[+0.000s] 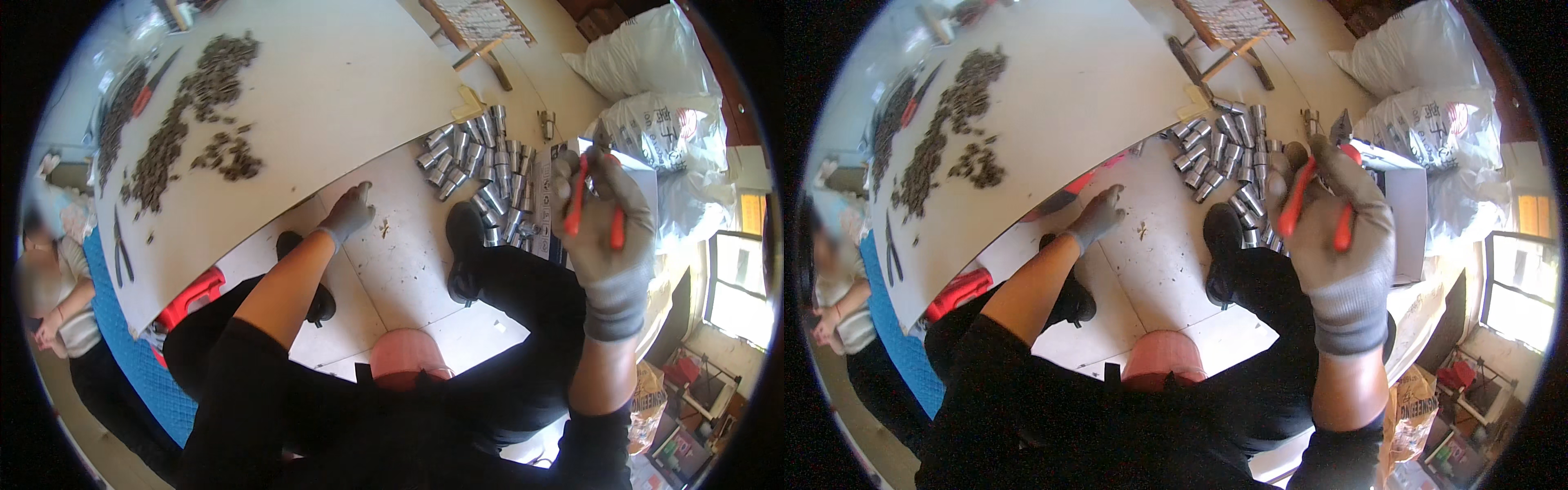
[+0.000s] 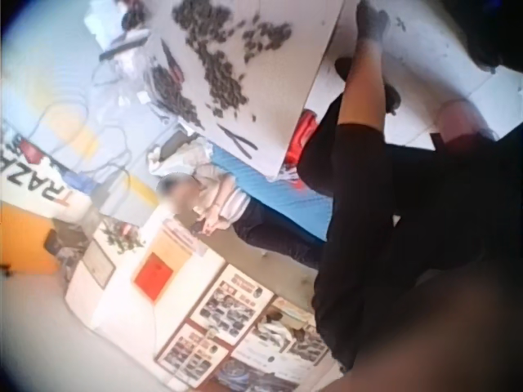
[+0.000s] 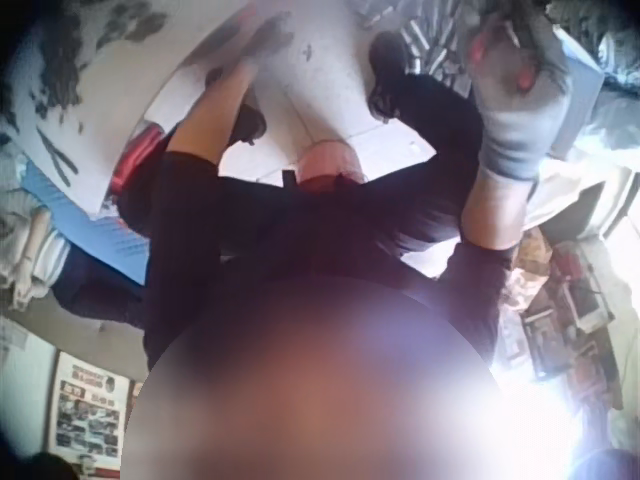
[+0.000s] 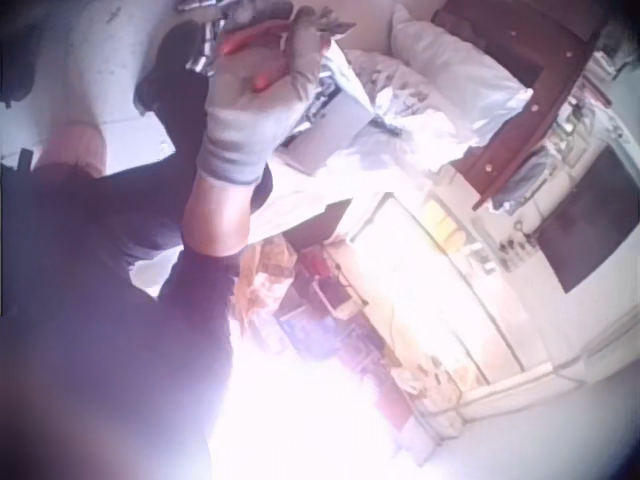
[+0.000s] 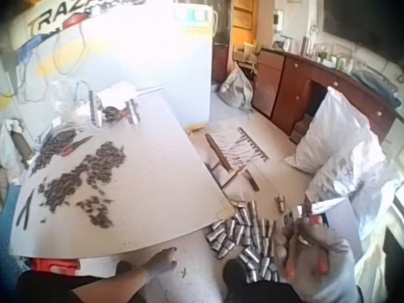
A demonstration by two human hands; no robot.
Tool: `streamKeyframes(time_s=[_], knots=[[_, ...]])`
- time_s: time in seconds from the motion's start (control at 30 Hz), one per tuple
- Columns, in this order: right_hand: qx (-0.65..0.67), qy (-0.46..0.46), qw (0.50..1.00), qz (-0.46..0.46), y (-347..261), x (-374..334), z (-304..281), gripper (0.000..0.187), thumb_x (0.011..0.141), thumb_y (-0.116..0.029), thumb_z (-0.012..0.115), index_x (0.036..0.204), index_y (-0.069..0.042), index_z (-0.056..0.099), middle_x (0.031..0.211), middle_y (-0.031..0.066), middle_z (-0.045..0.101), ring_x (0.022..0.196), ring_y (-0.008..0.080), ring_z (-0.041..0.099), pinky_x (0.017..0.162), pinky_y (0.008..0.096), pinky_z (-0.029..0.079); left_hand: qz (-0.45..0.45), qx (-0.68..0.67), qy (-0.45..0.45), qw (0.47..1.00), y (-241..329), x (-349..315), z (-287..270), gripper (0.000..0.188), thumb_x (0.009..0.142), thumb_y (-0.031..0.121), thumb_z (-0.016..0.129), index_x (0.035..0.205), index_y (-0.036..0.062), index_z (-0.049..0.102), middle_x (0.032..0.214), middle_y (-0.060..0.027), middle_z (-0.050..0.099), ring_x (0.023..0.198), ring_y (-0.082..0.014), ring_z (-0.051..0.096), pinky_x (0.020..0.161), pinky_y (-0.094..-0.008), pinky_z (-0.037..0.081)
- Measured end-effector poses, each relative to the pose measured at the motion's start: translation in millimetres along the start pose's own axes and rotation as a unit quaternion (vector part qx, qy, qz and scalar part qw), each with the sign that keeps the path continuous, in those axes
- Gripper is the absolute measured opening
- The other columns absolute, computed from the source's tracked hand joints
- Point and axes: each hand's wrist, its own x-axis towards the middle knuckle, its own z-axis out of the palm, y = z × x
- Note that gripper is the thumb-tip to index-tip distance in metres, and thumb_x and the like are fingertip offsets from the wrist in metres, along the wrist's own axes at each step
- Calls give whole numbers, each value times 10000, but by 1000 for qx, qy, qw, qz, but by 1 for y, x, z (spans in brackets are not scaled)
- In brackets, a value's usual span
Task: The person uses pliers to insert small metal pins into cylindrical metal housings one at a time. They repeatedly pick up a cylinder, insert a pin, and place the cylinder down, continuing the process across the table.
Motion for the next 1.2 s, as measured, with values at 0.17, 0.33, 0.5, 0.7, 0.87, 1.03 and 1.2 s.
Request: streamKeyframes(time_s=[0.17, 0.33, 0.5, 0.7, 0.87, 1.03, 1.2], knots=[[-70, 55, 996, 8, -12, 3, 3, 286, 996, -170, 533, 1179, 49, 556, 1149, 183, 558, 984, 257, 600, 862, 361, 568, -22, -5, 31, 999, -5, 102, 44, 594, 816, 161, 702, 1326, -41, 475, 1230, -239, 609, 1119, -356, 594, 934, -416, 485], [-75, 84, 993, -21, -13, 14, -2, 325, 1025, -212, 505, 1242, 25, 551, 1253, 180, 544, 1053, 226, 644, 823, 333, 611, -61, 59, 35, 996, -16, 168, 71, 503, 821, 169, 706, 1239, -39, 519, 1137, -202, 625, 967, -302, 605, 809, -376, 500], [-29, 137, 988, 68, -16, 25, 1, 345, 1032, -250, 511, 1231, 27, 558, 1210, 139, 591, 1042, 223, 665, 801, 378, 624, -120, 3, 58, 991, -28, 199, 77, 416, 827, 177, 711, 1152, -38, 563, 1043, -164, 641, 814, -249, 616, 684, -337, 514], [-66, 139, 988, 25, -15, 8, 1, 318, 1015, -213, 530, 1226, 24, 553, 1167, 170, 586, 1055, 246, 628, 797, 340, 606, -181, -357, 126, 908, -12, 143, 62, 324, 834, 187, 716, 1047, -36, 616, 931, -119, 660, 632, -185, 629, 534, -289, 531], [-456, 10, 881, -124, -3, 5, -39, 282, 963, -115, 566, 1208, 23, 559, 1106, 169, 632, 1009, 287, 645, 808, 360, 555, -204, -379, 61, 901, 41, 34, 15, 268, 815, 132, 751, 1011, 27, 601, 924, -99, 648, 729, -181, 656, 642, -312, 557], [-626, -119, 735, -231, 34, 8, -68, 112, 913, -74, 613, 1004, -9, 603, 839, 113, 639, 720, 260, 656, 653, 330, 529, 147, -149, 151, 966, 147, -89, -96, 310, 791, 153, 763, 1003, -1, 597, 912, -126, 641, 761, -260, 655, 713, -348, 545], [-184, -102, 977, 24, 98, -43, -47, 228, 1027, -228, 520, 1188, -67, 538, 1036, 63, 625, 863, 156, 635, 621, 307, 540, 260, -91, 179, 944, 226, -199, -187, 371, 743, 138, 789, 1044, -4, 623, 915, -111, 653, 787, -180, 649, 715, -317, 529]])
